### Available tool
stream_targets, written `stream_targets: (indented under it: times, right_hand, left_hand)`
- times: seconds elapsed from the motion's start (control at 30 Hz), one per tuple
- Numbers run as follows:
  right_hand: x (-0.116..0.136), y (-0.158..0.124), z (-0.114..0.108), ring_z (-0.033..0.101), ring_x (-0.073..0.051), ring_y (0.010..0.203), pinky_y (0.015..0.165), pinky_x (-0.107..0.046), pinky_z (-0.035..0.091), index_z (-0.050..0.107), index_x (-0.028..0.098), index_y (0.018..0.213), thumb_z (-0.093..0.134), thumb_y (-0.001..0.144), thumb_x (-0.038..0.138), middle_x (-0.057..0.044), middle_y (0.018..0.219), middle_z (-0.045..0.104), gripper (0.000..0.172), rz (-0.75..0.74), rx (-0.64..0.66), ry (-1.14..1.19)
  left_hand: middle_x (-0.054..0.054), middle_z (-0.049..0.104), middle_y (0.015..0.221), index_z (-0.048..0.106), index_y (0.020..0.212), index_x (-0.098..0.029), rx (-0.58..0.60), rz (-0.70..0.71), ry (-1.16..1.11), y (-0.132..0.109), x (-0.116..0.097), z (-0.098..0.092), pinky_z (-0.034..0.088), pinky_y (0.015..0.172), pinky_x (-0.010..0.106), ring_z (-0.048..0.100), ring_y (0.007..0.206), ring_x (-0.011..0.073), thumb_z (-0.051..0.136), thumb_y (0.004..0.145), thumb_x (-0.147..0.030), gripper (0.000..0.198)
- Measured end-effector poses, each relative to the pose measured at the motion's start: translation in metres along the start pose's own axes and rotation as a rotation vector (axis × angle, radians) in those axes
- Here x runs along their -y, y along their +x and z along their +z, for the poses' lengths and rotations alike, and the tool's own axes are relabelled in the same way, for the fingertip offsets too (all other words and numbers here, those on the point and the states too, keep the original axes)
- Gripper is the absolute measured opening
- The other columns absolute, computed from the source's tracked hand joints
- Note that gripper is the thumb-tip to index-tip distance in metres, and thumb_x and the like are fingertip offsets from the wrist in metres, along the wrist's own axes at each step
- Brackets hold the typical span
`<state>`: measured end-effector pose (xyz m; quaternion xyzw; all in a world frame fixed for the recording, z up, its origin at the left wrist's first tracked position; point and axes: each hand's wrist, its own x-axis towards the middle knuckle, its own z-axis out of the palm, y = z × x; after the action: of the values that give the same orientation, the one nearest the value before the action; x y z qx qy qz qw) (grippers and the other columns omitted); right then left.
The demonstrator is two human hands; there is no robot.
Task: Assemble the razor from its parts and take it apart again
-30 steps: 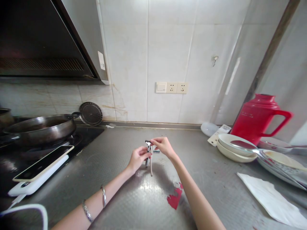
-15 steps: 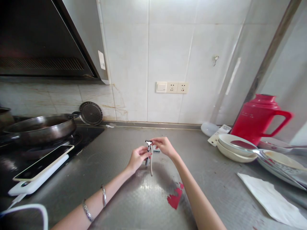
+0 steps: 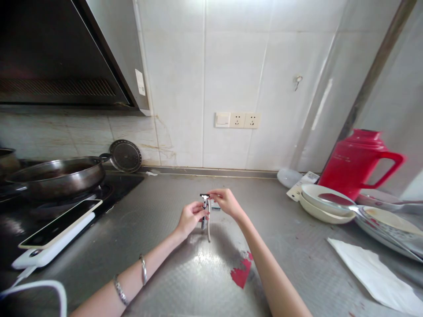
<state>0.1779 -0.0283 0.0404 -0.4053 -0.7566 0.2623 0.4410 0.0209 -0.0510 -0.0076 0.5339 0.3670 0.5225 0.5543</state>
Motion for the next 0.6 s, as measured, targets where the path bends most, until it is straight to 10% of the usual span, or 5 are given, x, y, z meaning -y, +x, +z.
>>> stream_targets:
  times: [0.6]
  right_hand:
    - [-0.010,0.001,0.000,0.064,-0.015,0.066,0.052,-0.022,0.048,0.058,0.014,0.110,0.050,0.079,0.045,-0.009,0.082,0.069,0.045,0.219,-0.117,0.273]
  left_hand:
    - [0.008,0.071,0.082,0.064,0.091,-0.014,-0.057,0.086,-0.022,0.004,-0.020,-0.009,0.046,0.077,0.031,0.065,0.080,0.0205,0.064,0.071,-0.030,0.026]
